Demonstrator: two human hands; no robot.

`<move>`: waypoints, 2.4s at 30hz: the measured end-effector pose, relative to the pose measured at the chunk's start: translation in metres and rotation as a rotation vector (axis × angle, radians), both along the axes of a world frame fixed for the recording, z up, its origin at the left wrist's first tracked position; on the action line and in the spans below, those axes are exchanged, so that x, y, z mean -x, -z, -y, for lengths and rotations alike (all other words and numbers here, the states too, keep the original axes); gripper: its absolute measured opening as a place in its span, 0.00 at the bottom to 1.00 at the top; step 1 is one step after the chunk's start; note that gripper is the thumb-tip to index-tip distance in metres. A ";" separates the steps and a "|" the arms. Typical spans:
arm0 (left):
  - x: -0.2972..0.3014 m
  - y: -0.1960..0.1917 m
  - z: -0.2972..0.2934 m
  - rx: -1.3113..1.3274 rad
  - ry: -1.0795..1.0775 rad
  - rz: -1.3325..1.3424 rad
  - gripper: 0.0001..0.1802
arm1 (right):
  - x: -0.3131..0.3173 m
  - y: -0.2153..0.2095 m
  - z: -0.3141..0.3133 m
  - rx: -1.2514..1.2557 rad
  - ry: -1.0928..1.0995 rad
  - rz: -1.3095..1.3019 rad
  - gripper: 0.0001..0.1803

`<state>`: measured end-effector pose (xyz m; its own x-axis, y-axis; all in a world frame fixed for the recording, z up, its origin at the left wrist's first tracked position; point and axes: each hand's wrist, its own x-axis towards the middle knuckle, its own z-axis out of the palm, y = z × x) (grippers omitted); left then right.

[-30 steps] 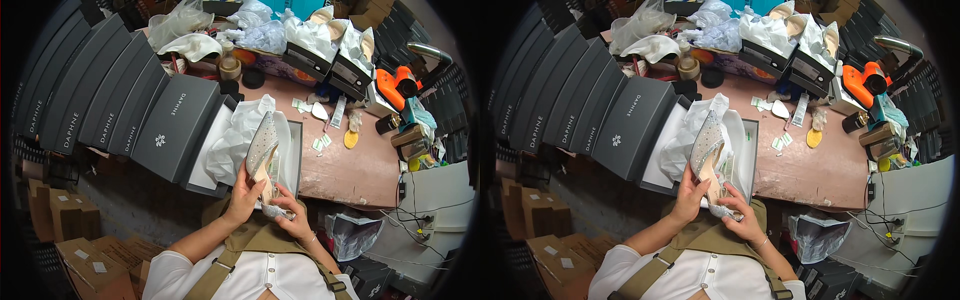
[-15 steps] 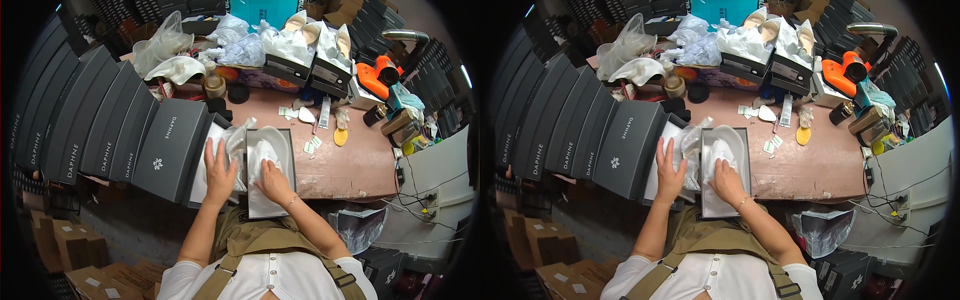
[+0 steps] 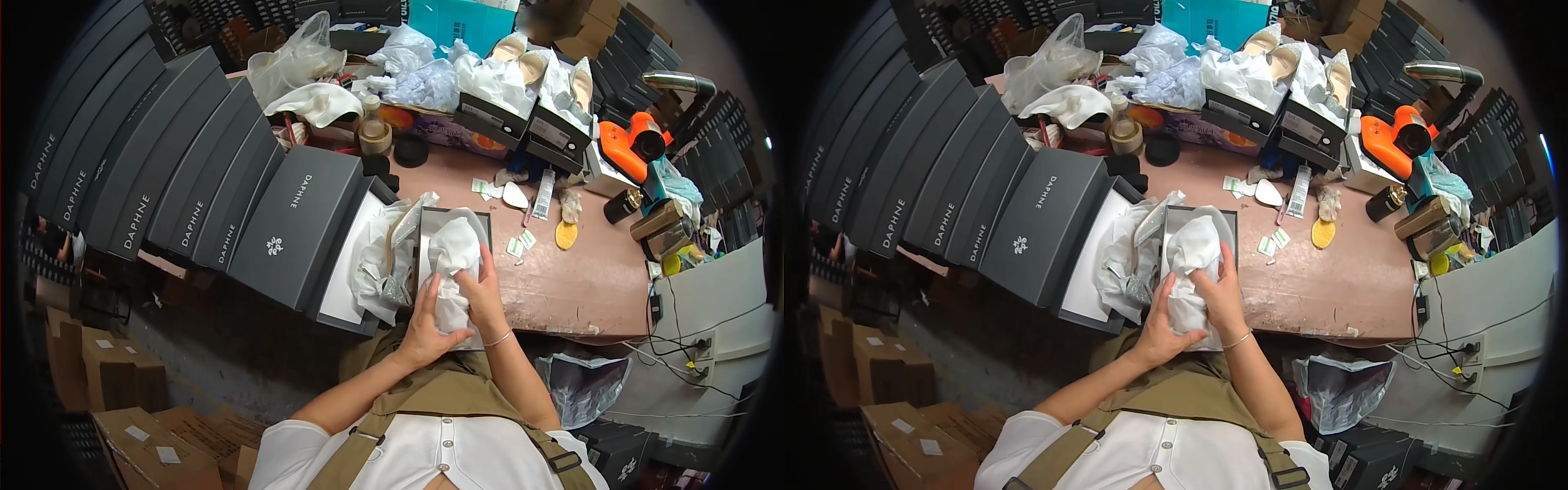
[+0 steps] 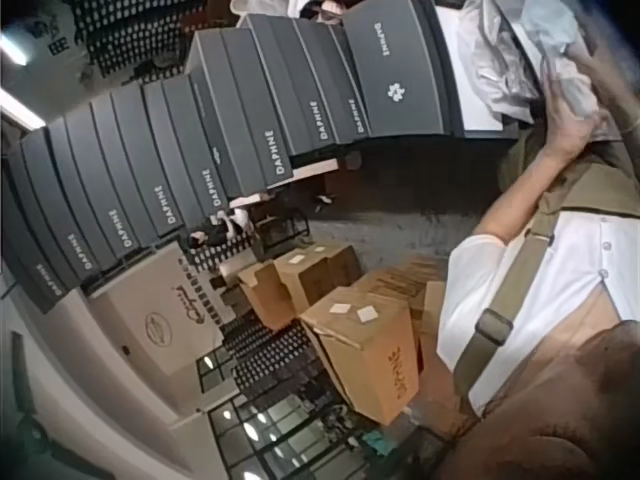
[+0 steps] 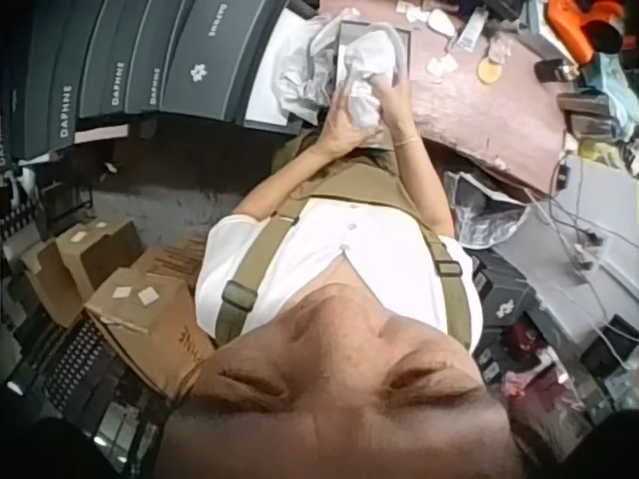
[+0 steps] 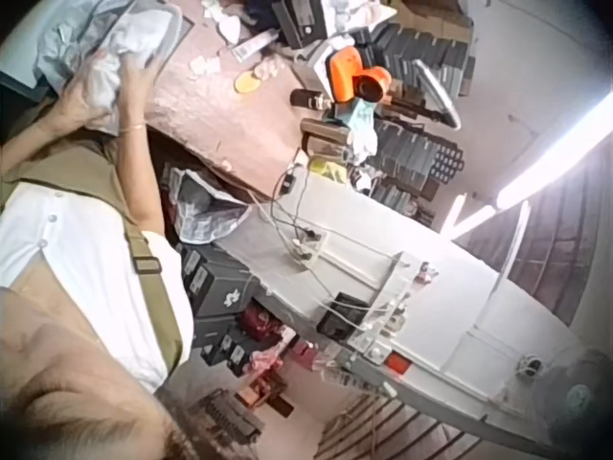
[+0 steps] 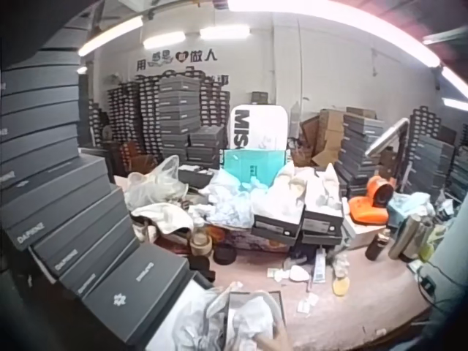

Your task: Prepare and pack high-heeled shoes into a shoebox using tissue paper and inserts.

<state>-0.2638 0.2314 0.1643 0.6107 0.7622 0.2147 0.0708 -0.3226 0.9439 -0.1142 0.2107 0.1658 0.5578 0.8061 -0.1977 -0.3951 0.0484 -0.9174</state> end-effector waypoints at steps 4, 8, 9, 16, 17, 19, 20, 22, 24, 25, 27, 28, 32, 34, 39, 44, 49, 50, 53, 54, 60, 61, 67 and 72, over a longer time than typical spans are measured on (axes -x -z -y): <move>-0.006 0.011 -0.013 0.483 -0.064 0.305 0.28 | 0.006 0.001 0.007 -0.093 0.068 -0.215 0.42; 0.010 -0.002 -0.039 0.482 -0.255 0.442 0.18 | -0.017 0.014 0.017 0.479 -0.417 0.714 0.40; 0.011 -0.004 -0.045 0.434 -0.280 0.425 0.16 | -0.014 0.023 0.020 0.342 -0.261 0.792 0.38; 0.011 -0.008 -0.035 0.715 -0.071 0.411 0.16 | -0.015 -0.053 -0.005 -0.217 -0.004 1.209 0.19; 0.017 0.005 -0.039 0.505 0.081 0.288 0.27 | -0.017 -0.057 -0.004 -0.244 0.016 1.077 0.17; 0.033 -0.006 -0.060 0.624 0.231 0.337 0.38 | -0.019 -0.075 -0.006 -0.280 0.064 0.912 0.10; 0.040 -0.015 -0.067 0.689 0.305 0.357 0.43 | -0.021 -0.086 -0.009 -0.307 0.002 0.962 0.09; 0.019 -0.049 -0.066 0.552 0.332 0.276 0.51 | -0.016 -0.095 -0.013 -0.319 -0.136 1.037 0.07; 0.006 0.006 -0.081 0.482 0.345 0.078 0.46 | 0.010 -0.102 -0.026 -0.365 -0.272 1.209 0.05; 0.003 0.040 -0.089 0.452 0.365 0.105 0.43 | 0.011 -0.110 -0.021 -0.335 -0.377 1.096 0.06; 0.001 0.014 -0.075 0.625 0.365 0.499 0.31 | 0.003 -0.118 -0.011 -0.308 -0.526 0.914 0.10; -0.003 0.009 -0.066 0.604 0.284 0.570 0.26 | -0.002 -0.121 -0.006 -0.316 -0.588 0.839 0.13; -0.008 -0.023 -0.075 1.032 -0.011 0.776 0.32 | -0.061 -0.110 0.019 -0.167 0.047 0.986 0.27; -0.006 -0.049 -0.075 0.970 -0.076 0.811 0.34 | -0.075 -0.074 0.050 0.038 0.042 0.755 0.35; -0.017 -0.044 -0.071 0.922 -0.176 0.786 0.33 | -0.017 -0.040 0.055 0.090 0.132 0.902 0.11; -0.020 -0.044 -0.074 0.966 -0.307 0.783 0.36 | 0.016 -0.052 0.051 -0.028 -0.280 0.951 0.08; -0.003 -0.050 -0.068 1.032 -0.232 0.788 0.42 | 0.003 -0.048 0.064 0.270 -0.539 0.699 0.12; -0.003 -0.052 -0.067 0.995 -0.201 0.745 0.43 | -0.019 -0.026 0.074 0.193 -0.416 0.352 0.18; 0.004 -0.045 -0.051 0.956 -0.133 0.684 0.44 | -0.010 -0.053 0.059 -0.090 -0.254 0.006 0.27; 0.003 -0.046 -0.055 0.938 -0.107 0.739 0.43 | -0.008 -0.045 0.050 -0.101 -0.231 -0.083 0.26; -0.004 -0.057 -0.111 0.792 0.081 0.590 0.26 | -0.029 -0.044 0.088 0.046 -0.024 0.184 0.12; -0.014 -0.062 -0.102 0.834 0.119 0.612 0.25 | -0.033 -0.047 0.091 0.054 -0.021 0.231 0.10; 0.017 -0.100 -0.134 0.535 -0.144 0.730 0.21 | -0.088 -0.056 0.144 0.227 0.233 0.469 0.08; -0.036 -0.051 -0.053 -0.427 0.744 -0.261 0.20 | -0.083 -0.079 0.137 0.375 0.444 0.786 0.12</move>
<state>-0.2283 0.2841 0.2151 0.9839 0.0369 0.1748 -0.1013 -0.6908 0.7159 -0.0309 0.0736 0.2443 0.8779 0.4514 0.1598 0.3196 -0.3039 -0.8975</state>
